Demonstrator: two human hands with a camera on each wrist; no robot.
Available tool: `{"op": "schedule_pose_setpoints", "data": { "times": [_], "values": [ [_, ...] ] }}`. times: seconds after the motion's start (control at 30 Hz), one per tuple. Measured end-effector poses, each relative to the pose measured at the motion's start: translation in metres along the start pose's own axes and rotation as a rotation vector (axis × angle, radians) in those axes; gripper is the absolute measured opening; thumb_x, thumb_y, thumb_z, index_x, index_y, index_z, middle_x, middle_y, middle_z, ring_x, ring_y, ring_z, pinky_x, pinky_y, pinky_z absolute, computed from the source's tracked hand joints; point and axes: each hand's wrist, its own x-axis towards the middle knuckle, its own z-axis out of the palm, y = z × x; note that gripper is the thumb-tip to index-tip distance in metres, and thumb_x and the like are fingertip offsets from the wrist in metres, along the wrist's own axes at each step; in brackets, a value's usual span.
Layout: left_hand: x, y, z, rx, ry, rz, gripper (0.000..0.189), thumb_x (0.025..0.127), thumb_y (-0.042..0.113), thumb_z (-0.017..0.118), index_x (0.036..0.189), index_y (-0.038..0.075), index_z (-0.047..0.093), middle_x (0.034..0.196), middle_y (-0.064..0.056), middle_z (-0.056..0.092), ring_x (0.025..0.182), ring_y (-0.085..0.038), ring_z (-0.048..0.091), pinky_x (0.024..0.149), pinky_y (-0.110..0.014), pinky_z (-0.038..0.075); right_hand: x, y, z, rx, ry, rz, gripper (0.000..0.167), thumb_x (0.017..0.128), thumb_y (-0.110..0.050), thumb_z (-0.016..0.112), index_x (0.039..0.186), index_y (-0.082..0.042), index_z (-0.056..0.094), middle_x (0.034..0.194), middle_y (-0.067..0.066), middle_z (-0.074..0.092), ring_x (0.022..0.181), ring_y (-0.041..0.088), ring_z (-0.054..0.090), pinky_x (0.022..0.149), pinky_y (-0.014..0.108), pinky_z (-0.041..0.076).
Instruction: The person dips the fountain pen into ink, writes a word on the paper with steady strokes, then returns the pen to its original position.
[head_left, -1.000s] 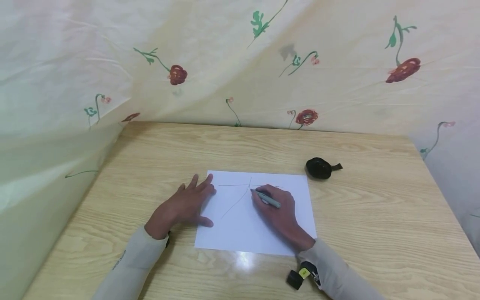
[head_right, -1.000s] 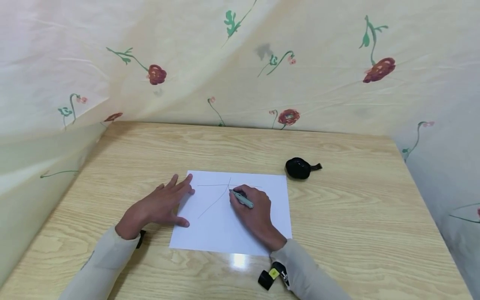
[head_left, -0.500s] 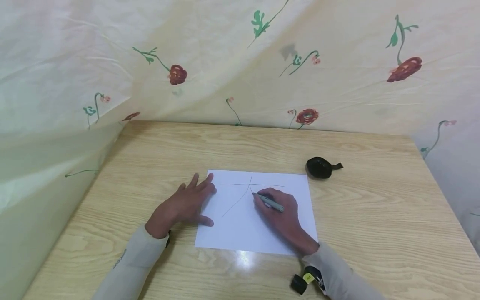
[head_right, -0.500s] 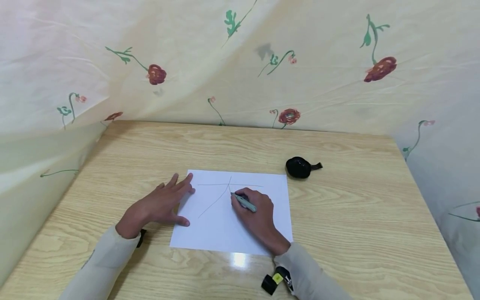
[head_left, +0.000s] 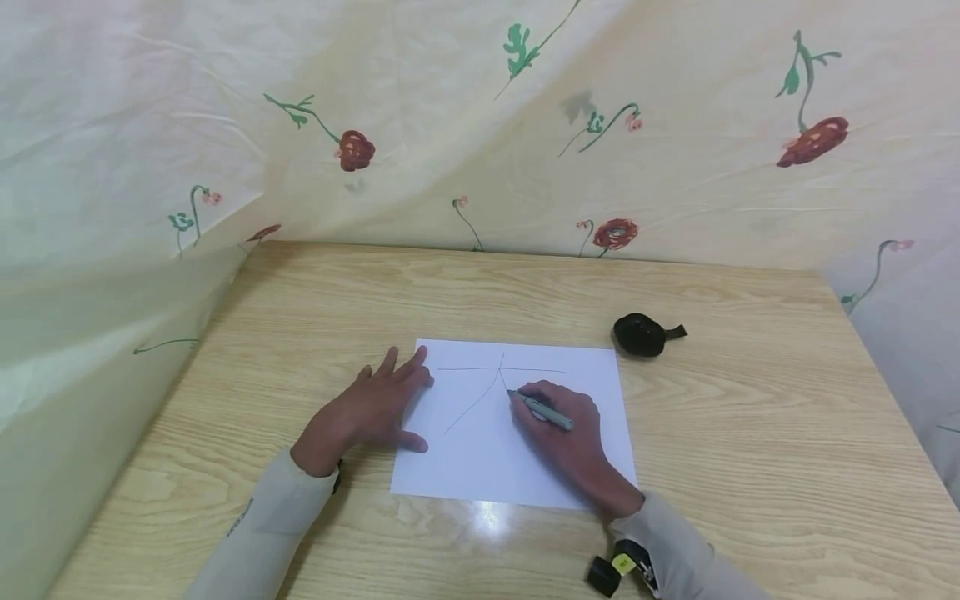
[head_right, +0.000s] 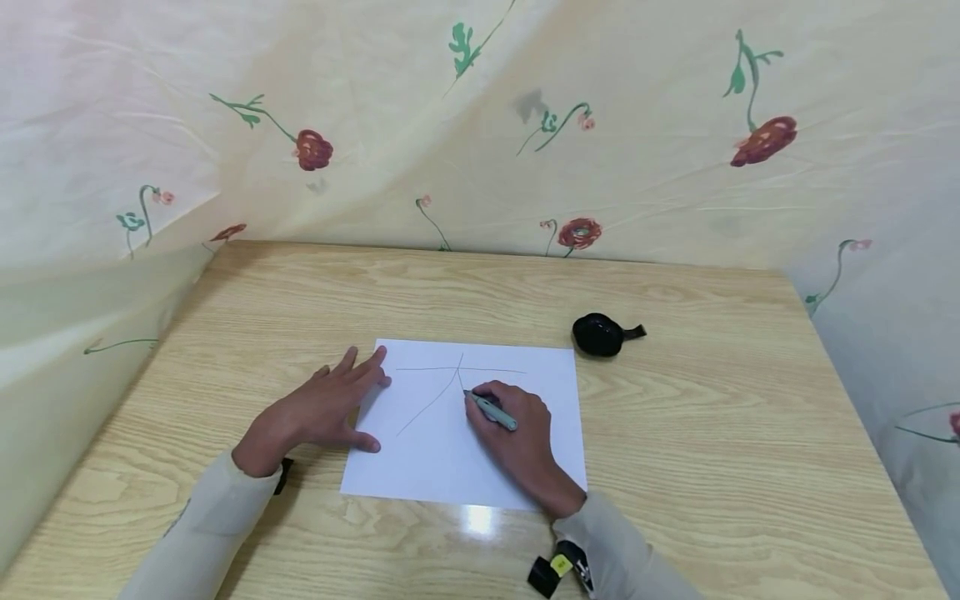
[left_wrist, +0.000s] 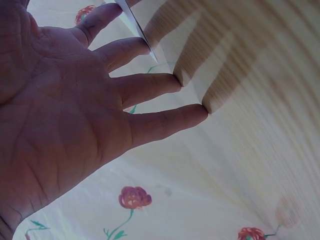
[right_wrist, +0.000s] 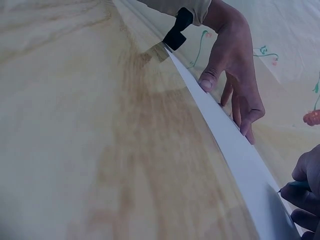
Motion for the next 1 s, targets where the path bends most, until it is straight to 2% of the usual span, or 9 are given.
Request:
{"op": "schedule_pose_setpoints", "data": {
  "times": [0.4, 0.73, 1.0],
  "values": [
    [0.001, -0.001, 0.003, 0.006, 0.002, -0.004, 0.08, 0.072, 0.049, 0.086, 0.132, 0.013, 0.046, 0.165, -0.015, 0.013, 0.147, -0.052, 0.009, 0.105, -0.074, 0.023, -0.005, 0.005, 0.001, 0.017, 0.003, -0.008, 0.011, 0.08, -0.011, 0.081, 0.09, -0.014, 0.077, 0.083, -0.007, 0.075, 0.072, 0.007, 0.068, 0.068, 0.019, 0.05],
    [0.001, -0.003, 0.006, 0.012, 0.006, 0.004, 0.081, 0.072, 0.05, 0.086, 0.133, 0.013, 0.046, 0.165, -0.015, 0.013, 0.146, -0.052, 0.009, 0.105, -0.074, 0.024, -0.012, 0.003, -0.002, -0.017, -0.003, 0.007, 0.014, 0.078, -0.013, 0.083, 0.091, -0.012, 0.077, 0.085, -0.007, 0.075, 0.077, 0.007, 0.069, 0.071, 0.015, 0.049],
    [0.002, -0.003, 0.007, 0.013, 0.008, -0.004, 0.08, 0.072, 0.049, 0.086, 0.132, 0.014, 0.047, 0.166, -0.015, 0.012, 0.146, -0.052, 0.008, 0.106, -0.074, 0.023, -0.016, 0.002, -0.004, -0.023, -0.013, 0.026, 0.013, 0.078, -0.013, 0.082, 0.09, -0.015, 0.077, 0.086, -0.009, 0.075, 0.078, 0.006, 0.069, 0.07, 0.027, 0.054]
  ]
}}
